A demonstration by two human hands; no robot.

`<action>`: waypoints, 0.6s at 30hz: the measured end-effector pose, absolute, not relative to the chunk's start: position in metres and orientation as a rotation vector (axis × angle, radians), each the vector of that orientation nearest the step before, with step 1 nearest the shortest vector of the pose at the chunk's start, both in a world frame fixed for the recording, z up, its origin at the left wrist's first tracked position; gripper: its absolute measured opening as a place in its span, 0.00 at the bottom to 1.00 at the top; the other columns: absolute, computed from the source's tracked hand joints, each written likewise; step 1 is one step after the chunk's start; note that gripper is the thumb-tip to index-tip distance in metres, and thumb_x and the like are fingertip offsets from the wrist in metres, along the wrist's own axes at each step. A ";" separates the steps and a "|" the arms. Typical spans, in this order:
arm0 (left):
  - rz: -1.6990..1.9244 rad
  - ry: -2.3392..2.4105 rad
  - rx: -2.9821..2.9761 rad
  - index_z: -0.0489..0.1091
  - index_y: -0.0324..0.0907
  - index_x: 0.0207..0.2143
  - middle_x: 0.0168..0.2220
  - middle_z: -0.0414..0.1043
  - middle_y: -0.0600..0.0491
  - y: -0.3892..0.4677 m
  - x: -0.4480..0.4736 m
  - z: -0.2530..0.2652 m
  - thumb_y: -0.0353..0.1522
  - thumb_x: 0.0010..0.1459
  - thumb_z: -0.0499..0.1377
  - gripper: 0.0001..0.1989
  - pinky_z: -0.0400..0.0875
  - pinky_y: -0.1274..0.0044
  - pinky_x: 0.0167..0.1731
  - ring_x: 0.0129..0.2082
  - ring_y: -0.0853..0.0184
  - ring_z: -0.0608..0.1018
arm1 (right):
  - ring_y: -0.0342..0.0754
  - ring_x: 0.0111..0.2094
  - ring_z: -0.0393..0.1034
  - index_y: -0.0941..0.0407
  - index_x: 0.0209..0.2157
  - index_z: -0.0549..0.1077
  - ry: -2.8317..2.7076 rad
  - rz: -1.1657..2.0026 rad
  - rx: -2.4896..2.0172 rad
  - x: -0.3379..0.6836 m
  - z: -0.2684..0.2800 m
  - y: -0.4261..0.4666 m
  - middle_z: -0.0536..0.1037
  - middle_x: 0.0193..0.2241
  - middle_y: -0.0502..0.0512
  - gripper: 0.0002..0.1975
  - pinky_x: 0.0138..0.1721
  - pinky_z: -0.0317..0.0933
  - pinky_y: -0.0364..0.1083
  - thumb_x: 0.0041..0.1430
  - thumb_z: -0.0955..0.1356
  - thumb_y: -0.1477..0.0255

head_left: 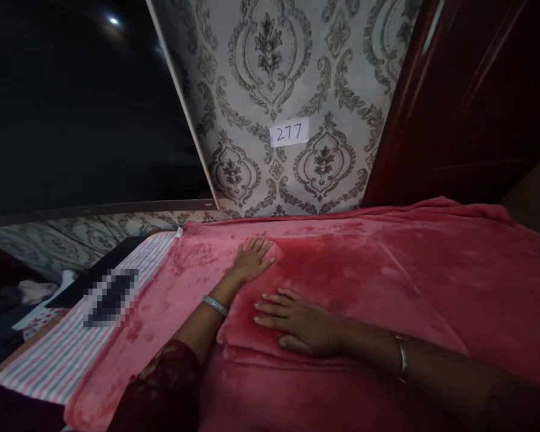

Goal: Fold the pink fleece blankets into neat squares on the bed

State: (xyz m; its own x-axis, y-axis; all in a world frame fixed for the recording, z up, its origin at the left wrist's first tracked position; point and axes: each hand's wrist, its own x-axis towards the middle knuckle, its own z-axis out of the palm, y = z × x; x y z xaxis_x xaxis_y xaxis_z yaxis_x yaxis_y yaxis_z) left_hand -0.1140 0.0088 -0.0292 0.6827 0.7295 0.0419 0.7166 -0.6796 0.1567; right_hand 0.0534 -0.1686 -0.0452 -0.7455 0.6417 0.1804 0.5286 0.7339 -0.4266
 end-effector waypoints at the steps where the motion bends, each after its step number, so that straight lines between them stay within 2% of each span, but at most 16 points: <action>1: 0.128 1.226 2.728 0.52 0.49 0.72 0.74 0.45 0.42 0.014 -0.114 -0.027 0.48 0.69 0.49 0.32 0.41 0.44 0.66 0.74 0.48 0.48 | 0.54 0.73 0.41 0.48 0.71 0.56 -2.627 0.500 -0.911 0.053 -0.045 -0.168 0.57 0.71 0.54 0.31 0.71 0.33 0.62 0.71 0.63 0.61; 4: 0.089 1.267 2.657 0.55 0.53 0.70 0.74 0.47 0.43 0.027 -0.112 -0.017 0.48 0.67 0.52 0.32 0.39 0.45 0.66 0.73 0.48 0.51 | 0.54 0.73 0.42 0.48 0.71 0.56 -2.628 0.474 -0.909 0.052 -0.045 -0.166 0.57 0.71 0.56 0.30 0.71 0.34 0.63 0.71 0.62 0.61; 6: 0.083 1.289 2.648 0.57 0.52 0.69 0.73 0.49 0.41 0.027 -0.108 -0.007 0.47 0.66 0.55 0.32 0.38 0.45 0.66 0.72 0.47 0.53 | 0.54 0.73 0.43 0.49 0.70 0.58 -2.605 0.448 -0.905 0.051 -0.044 -0.167 0.58 0.70 0.57 0.29 0.71 0.35 0.64 0.72 0.62 0.60; 8: 0.121 1.302 2.691 0.56 0.48 0.70 0.73 0.50 0.39 0.015 -0.103 0.004 0.45 0.66 0.55 0.32 0.39 0.46 0.66 0.72 0.47 0.54 | 0.56 0.72 0.47 0.51 0.68 0.64 -2.569 0.436 -0.889 0.052 -0.041 -0.170 0.62 0.69 0.58 0.27 0.70 0.38 0.64 0.71 0.62 0.59; 9: 0.159 1.290 2.733 0.55 0.46 0.70 0.72 0.50 0.38 0.003 -0.101 0.009 0.43 0.67 0.54 0.32 0.40 0.47 0.67 0.73 0.48 0.53 | 0.56 0.70 0.53 0.53 0.65 0.68 -2.542 0.443 -0.878 0.055 -0.038 -0.173 0.67 0.66 0.59 0.24 0.69 0.42 0.63 0.72 0.62 0.60; 12: 0.237 1.142 2.873 0.61 0.39 0.66 0.69 0.58 0.36 -0.049 -0.097 0.017 0.38 0.67 0.52 0.28 0.49 0.54 0.68 0.70 0.50 0.60 | 0.53 0.53 0.75 0.54 0.52 0.79 -2.360 0.447 -0.925 0.075 -0.020 -0.182 0.81 0.50 0.58 0.19 0.59 0.63 0.56 0.72 0.60 0.64; 14: 0.210 0.978 2.930 0.70 0.38 0.60 0.62 0.69 0.36 -0.092 -0.094 0.014 0.38 0.67 0.52 0.23 0.59 0.59 0.64 0.63 0.50 0.70 | 0.52 0.44 0.78 0.53 0.47 0.80 -2.187 0.374 -1.015 0.095 -0.006 -0.182 0.83 0.43 0.58 0.20 0.51 0.69 0.52 0.72 0.58 0.65; 16: 0.251 0.882 2.957 0.72 0.39 0.58 0.59 0.72 0.38 -0.131 -0.091 0.006 0.42 0.67 0.53 0.23 0.63 0.59 0.63 0.60 0.50 0.73 | 0.53 0.46 0.77 0.54 0.49 0.79 -2.093 0.271 -1.092 0.115 0.004 -0.173 0.83 0.45 0.59 0.20 0.51 0.69 0.54 0.71 0.58 0.66; 18: 0.277 0.808 2.979 0.69 0.40 0.62 0.62 0.69 0.37 -0.158 -0.086 -0.008 0.45 0.66 0.55 0.27 0.59 0.55 0.65 0.63 0.47 0.69 | 0.56 0.54 0.73 0.55 0.54 0.77 -2.166 0.233 -1.118 0.128 0.006 -0.156 0.79 0.53 0.61 0.21 0.58 0.65 0.57 0.71 0.58 0.68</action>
